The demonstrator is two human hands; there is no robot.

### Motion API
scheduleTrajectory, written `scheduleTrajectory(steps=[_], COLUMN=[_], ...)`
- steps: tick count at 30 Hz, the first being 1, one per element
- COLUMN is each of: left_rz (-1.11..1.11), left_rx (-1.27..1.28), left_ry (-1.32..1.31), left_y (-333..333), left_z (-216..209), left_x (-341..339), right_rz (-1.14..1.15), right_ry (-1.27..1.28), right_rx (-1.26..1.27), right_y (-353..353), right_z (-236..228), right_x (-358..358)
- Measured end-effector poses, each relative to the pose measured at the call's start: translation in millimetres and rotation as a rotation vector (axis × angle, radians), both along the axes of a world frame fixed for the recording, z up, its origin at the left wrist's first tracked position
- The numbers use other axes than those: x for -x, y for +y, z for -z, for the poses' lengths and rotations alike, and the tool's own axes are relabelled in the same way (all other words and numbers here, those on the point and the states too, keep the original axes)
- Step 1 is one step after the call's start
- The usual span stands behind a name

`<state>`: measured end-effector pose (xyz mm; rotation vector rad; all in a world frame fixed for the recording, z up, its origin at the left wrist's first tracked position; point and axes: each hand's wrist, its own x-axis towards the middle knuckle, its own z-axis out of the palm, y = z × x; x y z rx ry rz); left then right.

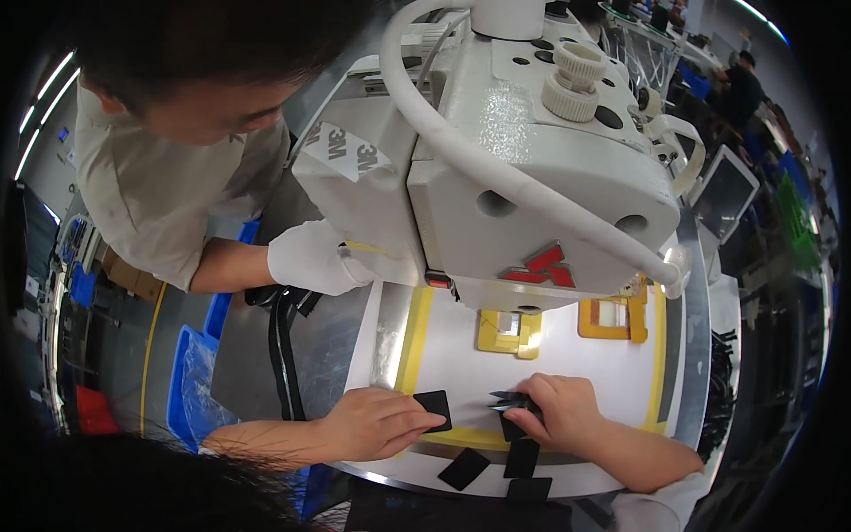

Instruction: Aligning, measuring, and cutting small rectangular black reinforcement segments onto long zipper strips at a specialized machine template.

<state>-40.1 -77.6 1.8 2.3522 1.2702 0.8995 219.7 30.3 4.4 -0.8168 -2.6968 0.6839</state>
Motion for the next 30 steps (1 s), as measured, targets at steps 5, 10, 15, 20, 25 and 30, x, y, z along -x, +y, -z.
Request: scheduleTrajectory(steps=[5,10,15,20,25,30], left_rz=[-0.016,-0.018,-0.004,0.002,0.004,-0.003], left_rx=[0.012,0.009,-0.015,-0.007,-0.01,-0.042], left_ry=[-0.018,0.007,0.025,-0.005,0.0,-0.028], left_y=[-0.3,-2.0,-3.9,-4.3,-4.5,-4.9], left_z=[1.6,3.0,6.9,9.8,9.7,11.0], left_x=[0.0,-0.1,0.3,-0.8,-1.2,-2.5], right_rz=[-0.014,-0.002,-0.014,-0.013,-0.003,0.005], right_ry=[-0.019,-0.03,-0.011,-0.015,-0.029,-0.028], right_rx=[-0.015,-0.008,-0.026,-0.019,-0.015,-0.014], right_y=[0.0,-0.8,-1.0,-0.5,-0.1,-1.5], right_z=[-2.1,-3.6,-1.0,-1.0,-0.9,-2.3], right_x=[0.7,0.2,-0.2,0.6,-0.4,0.8])
